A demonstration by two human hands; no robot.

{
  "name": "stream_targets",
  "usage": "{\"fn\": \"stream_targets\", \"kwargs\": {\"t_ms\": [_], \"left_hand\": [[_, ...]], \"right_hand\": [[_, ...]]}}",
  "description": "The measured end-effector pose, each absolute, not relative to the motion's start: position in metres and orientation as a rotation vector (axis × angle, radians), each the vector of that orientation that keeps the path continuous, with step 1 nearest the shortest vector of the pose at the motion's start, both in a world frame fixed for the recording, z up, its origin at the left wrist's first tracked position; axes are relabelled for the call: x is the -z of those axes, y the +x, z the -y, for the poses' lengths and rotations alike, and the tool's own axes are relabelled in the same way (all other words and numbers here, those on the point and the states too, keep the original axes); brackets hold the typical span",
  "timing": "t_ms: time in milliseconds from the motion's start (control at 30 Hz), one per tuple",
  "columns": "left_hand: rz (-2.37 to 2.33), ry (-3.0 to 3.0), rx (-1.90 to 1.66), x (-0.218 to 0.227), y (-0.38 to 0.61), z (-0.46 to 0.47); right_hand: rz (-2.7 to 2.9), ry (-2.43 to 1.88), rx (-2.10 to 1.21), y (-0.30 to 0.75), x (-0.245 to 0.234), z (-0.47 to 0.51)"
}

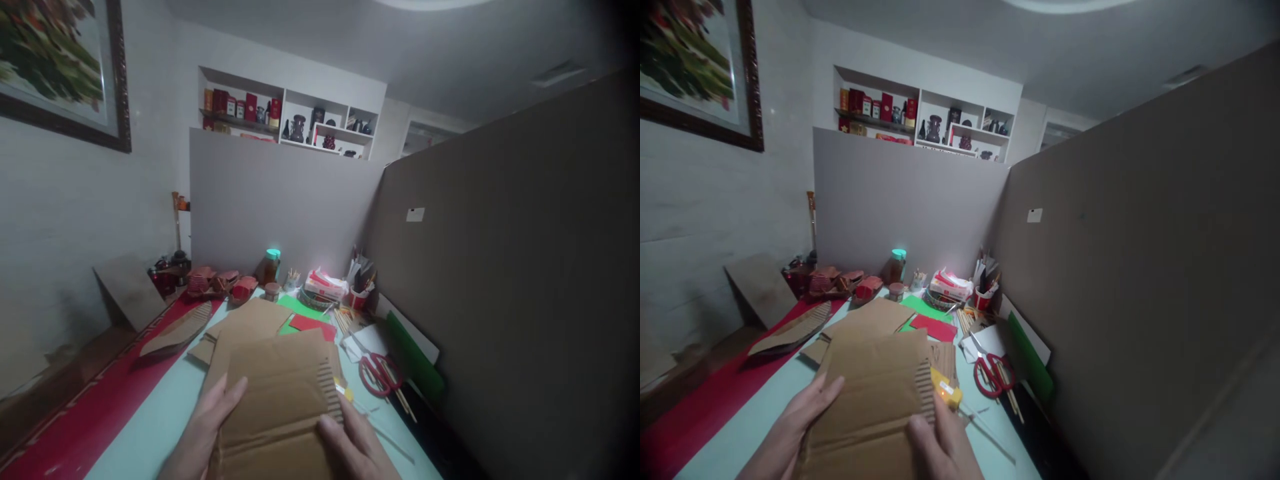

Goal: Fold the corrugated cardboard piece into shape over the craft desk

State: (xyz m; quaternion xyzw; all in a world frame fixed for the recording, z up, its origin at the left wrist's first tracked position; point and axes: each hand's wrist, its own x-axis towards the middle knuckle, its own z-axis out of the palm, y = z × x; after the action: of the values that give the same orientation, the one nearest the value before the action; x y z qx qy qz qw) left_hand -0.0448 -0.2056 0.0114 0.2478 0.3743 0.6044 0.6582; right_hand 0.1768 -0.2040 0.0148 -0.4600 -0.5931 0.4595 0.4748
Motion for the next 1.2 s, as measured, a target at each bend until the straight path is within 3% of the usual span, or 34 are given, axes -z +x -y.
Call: {"fn": "stream_targets", "kwargs": {"t_ms": [267,567,1033,1200], "left_hand": [[-0.615,0.578,-1.187,-0.021,-0.031,0.233],[-0.671,0.74,-1.119,-0.036,-0.022,0.248],[-0.888,0.912,-1.124,-0.025,-0.02,0.239],[-0.878,0.842,-1.116,-0.021,-0.028,0.223]], "right_hand": [[1.447,-0.79,-1.406,0.183,-0.058,0.209],[1.359,-0.596,-1.617,0.191,-0.041,0.229],[1.212,-0.668,-1.502,0.19,-0.026,0.232],[1.258,-0.579,-1.597,0.187,-0.036,0.214]]}}
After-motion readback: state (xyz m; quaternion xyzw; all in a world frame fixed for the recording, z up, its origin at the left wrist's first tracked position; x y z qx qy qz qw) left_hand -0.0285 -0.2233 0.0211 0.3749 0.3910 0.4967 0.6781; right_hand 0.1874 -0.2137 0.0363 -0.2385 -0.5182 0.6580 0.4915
